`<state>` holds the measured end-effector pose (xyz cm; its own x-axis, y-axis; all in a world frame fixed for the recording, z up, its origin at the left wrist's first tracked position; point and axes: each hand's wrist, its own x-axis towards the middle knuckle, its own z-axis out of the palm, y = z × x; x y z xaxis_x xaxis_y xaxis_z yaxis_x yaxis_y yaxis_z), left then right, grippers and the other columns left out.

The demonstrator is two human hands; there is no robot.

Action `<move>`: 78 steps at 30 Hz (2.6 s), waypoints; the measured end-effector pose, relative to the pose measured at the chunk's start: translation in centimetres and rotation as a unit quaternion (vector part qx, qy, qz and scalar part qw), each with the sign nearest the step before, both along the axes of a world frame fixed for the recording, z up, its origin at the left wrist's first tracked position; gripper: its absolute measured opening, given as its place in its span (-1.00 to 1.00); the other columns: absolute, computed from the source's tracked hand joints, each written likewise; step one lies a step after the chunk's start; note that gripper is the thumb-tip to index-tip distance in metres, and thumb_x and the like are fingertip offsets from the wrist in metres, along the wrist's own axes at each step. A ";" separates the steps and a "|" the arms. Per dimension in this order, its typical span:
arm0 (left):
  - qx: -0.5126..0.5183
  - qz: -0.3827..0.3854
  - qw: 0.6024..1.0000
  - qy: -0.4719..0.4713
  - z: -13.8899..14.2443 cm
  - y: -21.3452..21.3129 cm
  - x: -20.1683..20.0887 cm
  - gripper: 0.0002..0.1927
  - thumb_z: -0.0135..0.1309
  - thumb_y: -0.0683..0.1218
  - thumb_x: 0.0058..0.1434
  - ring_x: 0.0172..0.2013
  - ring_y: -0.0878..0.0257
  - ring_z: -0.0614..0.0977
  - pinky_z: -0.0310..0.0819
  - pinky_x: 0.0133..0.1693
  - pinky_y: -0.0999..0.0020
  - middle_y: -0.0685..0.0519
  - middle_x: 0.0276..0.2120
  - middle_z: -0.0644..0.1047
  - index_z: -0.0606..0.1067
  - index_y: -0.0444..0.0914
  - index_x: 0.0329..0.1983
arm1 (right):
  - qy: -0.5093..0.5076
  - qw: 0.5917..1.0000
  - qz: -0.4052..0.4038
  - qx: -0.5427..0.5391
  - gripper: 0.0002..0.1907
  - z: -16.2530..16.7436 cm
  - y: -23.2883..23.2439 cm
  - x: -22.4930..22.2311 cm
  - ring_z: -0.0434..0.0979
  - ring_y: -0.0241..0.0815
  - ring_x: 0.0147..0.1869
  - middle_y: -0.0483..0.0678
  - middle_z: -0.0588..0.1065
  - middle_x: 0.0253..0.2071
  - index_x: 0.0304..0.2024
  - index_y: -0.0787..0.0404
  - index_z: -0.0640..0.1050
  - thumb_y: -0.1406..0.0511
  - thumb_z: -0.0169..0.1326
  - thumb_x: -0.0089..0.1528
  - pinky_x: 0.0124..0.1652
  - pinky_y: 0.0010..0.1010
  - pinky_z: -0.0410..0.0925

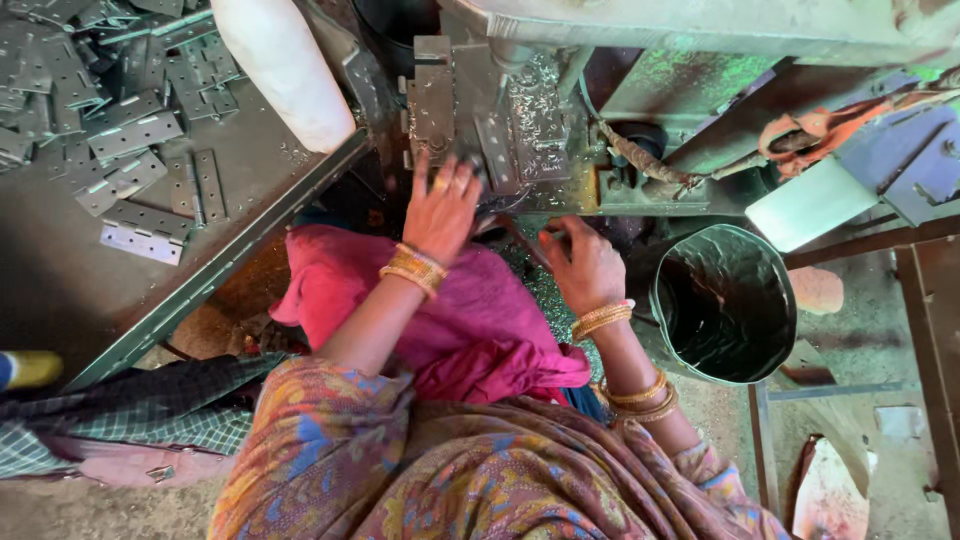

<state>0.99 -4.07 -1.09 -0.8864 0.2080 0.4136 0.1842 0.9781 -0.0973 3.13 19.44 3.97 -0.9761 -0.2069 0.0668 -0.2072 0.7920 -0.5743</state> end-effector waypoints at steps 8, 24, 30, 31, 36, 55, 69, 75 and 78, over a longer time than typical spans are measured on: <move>0.087 0.038 0.992 0.088 3.6 5.0 -4.4 -0.73 -0.03 -0.04 0.24 0.05 0.05 0.54 0.20 0.23 -0.08 -0.06 -0.04 0.58 0.57 -0.17 -0.06 | 0.035 0.999 0.028 0.030 -0.69 -0.1 -0.5 -0.1 0.62 0.23 -0.13 0.13 0.62 -0.18 -0.10 0.14 0.59 0.08 0.10 0.28 -0.19 0.01 0.43; -0.014 0.082 0.995 -0.057 -1.7 7.7 -2.7 -0.42 -0.17 -0.09 0.34 0.33 -0.06 0.39 -0.07 0.40 -0.16 -0.20 0.23 0.48 0.32 -0.40 0.41 | -0.020 0.996 0.029 0.076 -0.62 -0.4 -0.4 -0.4 0.61 0.25 -0.12 0.18 0.61 -0.22 -0.07 0.13 0.58 0.02 0.09 0.26 -0.15 0.05 0.42; 0.172 0.111 0.977 -0.065 -0.4 3.8 -1.4 -0.48 -0.19 -0.05 0.34 0.36 -0.13 0.28 -0.30 0.41 -0.15 -0.18 0.39 0.30 0.42 -0.36 0.30 | -0.073 0.993 0.016 0.093 -0.63 1.4 -1.3 0.3 0.62 0.24 -0.09 0.16 0.62 -0.23 -0.06 0.05 0.60 0.00 0.06 0.26 -0.12 0.05 0.42; 0.131 0.111 0.982 -0.083 -0.1 3.1 -1.0 -0.53 -0.20 -0.06 0.34 0.39 -0.09 0.26 -0.38 0.42 -0.15 -0.14 0.42 0.29 0.47 -0.34 0.24 | -0.076 0.991 0.029 0.102 -0.62 1.6 -1.4 0.1 0.61 0.25 -0.09 0.17 0.62 -0.23 -0.04 0.05 0.59 -0.01 0.06 0.27 -0.11 0.06 0.42; 0.063 0.130 0.965 -0.218 2.0 2.7 -2.9 -0.61 -0.20 -0.08 0.34 0.47 0.00 0.15 -0.60 0.41 -0.18 -0.07 0.45 0.25 0.61 -0.23 0.03 | -0.111 0.981 0.070 0.141 -0.55 -0.8 -0.4 -1.8 0.61 0.25 -0.07 0.20 0.63 -0.25 0.08 0.06 0.51 -0.02 0.05 0.28 -0.07 0.07 0.41; 0.074 0.162 0.973 -0.150 0.8 2.6 -6.1 -0.59 -0.17 0.03 0.39 0.45 -0.06 0.15 -0.56 0.40 -0.20 -0.07 0.44 0.26 0.57 -0.17 0.14 | -0.111 0.986 0.044 0.120 -0.48 -9.8 2.1 1.1 0.59 0.32 -0.12 0.27 0.58 -0.26 -0.19 0.21 0.55 -0.11 0.02 0.27 -0.16 0.09 0.42; 0.077 0.181 0.959 -0.205 2.9 3.0 -7.0 -0.55 -0.26 -0.09 0.33 0.47 0.04 0.10 -0.64 0.37 -0.22 0.02 0.46 0.21 0.54 -0.18 0.15 | -0.122 0.980 0.019 0.154 -0.45 -8.1 1.7 1.2 0.62 0.26 -0.17 0.15 0.60 -0.32 -0.21 0.16 0.57 -0.16 0.00 0.22 -0.17 0.10 0.43; 0.055 0.175 0.962 -0.203 3.0 2.4 -5.2 -0.55 -0.28 -0.09 0.38 0.49 0.02 0.10 -0.66 0.38 -0.22 0.01 0.45 0.25 0.53 -0.21 0.20 | -0.167 0.972 0.066 0.153 -0.49 -9.3 2.3 0.0 0.60 0.29 -0.14 0.20 0.59 -0.29 -0.23 0.17 0.56 -0.12 0.02 0.25 -0.16 0.12 0.40; 0.040 0.180 0.965 -0.185 3.2 2.4 -5.3 -0.54 -0.28 -0.10 0.38 0.48 0.03 0.11 -0.66 0.38 -0.24 0.00 0.45 0.25 0.51 -0.23 0.23 | -0.172 0.981 0.048 0.078 -0.48 -10.5 2.2 0.7 0.64 0.29 -0.12 0.28 0.59 -0.27 -0.24 0.20 0.61 -0.11 0.05 0.25 -0.17 0.05 0.47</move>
<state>-4.34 -1.62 2.08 -0.9855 -0.1598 0.0563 -0.1607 0.9869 -0.0115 3.79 21.65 -6.57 -0.9104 -0.2811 -0.3036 -0.1008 0.8624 -0.4962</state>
